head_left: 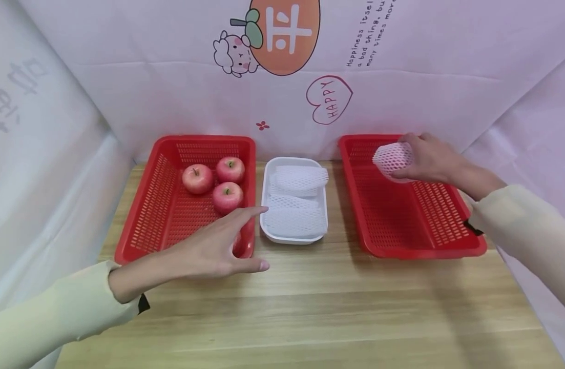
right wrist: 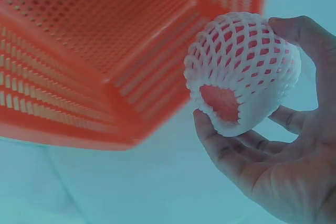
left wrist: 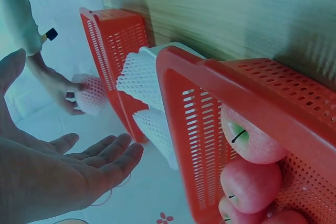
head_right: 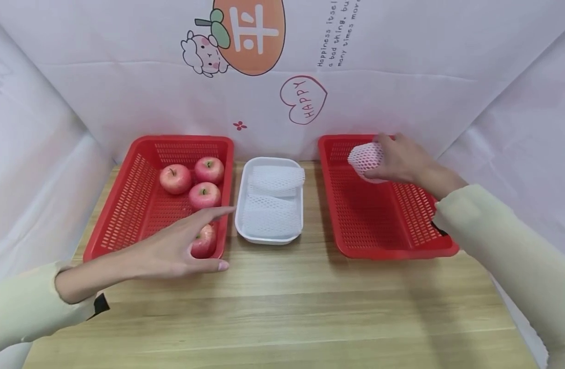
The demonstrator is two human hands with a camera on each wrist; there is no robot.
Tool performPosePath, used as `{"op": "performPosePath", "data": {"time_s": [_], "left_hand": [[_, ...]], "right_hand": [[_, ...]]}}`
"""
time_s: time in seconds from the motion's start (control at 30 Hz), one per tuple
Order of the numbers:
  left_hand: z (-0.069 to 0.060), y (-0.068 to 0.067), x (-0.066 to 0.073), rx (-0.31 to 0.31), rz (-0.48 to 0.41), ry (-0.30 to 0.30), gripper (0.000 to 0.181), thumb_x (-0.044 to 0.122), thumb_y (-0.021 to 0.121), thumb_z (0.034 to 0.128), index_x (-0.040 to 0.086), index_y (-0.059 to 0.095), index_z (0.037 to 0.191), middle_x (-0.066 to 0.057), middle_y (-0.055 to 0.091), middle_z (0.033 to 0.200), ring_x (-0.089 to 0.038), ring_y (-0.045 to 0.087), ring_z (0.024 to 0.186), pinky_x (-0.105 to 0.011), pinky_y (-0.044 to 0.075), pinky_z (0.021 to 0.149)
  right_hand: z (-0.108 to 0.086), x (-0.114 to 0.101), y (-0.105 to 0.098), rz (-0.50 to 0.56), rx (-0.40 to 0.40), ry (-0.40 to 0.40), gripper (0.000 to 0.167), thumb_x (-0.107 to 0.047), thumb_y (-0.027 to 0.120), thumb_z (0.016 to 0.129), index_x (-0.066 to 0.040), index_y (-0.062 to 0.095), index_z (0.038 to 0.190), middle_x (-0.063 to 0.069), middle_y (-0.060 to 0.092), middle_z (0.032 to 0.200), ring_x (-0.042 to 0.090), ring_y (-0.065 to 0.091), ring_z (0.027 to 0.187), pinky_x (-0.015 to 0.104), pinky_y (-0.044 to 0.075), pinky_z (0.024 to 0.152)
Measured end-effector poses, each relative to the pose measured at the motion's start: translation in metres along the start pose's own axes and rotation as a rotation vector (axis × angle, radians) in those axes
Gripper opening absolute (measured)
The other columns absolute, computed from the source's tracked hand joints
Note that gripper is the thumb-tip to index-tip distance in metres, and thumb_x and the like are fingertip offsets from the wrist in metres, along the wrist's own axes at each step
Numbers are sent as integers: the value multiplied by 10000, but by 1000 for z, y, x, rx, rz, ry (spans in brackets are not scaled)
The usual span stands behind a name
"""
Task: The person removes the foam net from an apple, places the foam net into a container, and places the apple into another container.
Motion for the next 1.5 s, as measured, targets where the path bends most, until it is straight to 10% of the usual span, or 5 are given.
{"op": "performPosePath", "data": {"time_s": [0.47, 0.83, 1.5], "left_hand": [[-6, -2, -7, 17, -17, -17, 1011, 628, 813, 828, 306, 314, 1646, -25, 431, 1617, -287, 456, 1446, -652, 488, 1085], [-13, 7, -6, 15, -65, 3, 993, 588, 828, 842, 282, 327, 1644, -14, 434, 1622, -278, 457, 1451, -613, 466, 1128], [-33, 61, -1, -27, -223, 106, 948, 581, 837, 846, 255, 387, 1615, -9, 512, 1552, -251, 537, 1388, -586, 467, 1120]], "right_hand": [[-49, -121, -13, -24, 57, -167, 891, -378, 960, 701, -79, 545, 1431, 229, 615, 1242, 379, 655, 1026, 541, 636, 758], [-93, -211, 29, -34, 63, -391, 879, -444, 950, 713, -101, 587, 1437, 127, 635, 1175, 232, 662, 906, 367, 626, 670], [-118, -247, 132, -51, 34, -503, 836, -479, 929, 695, -111, 592, 1365, 85, 605, 1112, 231, 660, 861, 339, 563, 544]]}}
Point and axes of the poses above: each hand's wrist, its own z-axis towards the middle knuckle, its own y-axis out of the palm, x = y × z, the point moved 7 cm from there along z, towards the middle knuckle
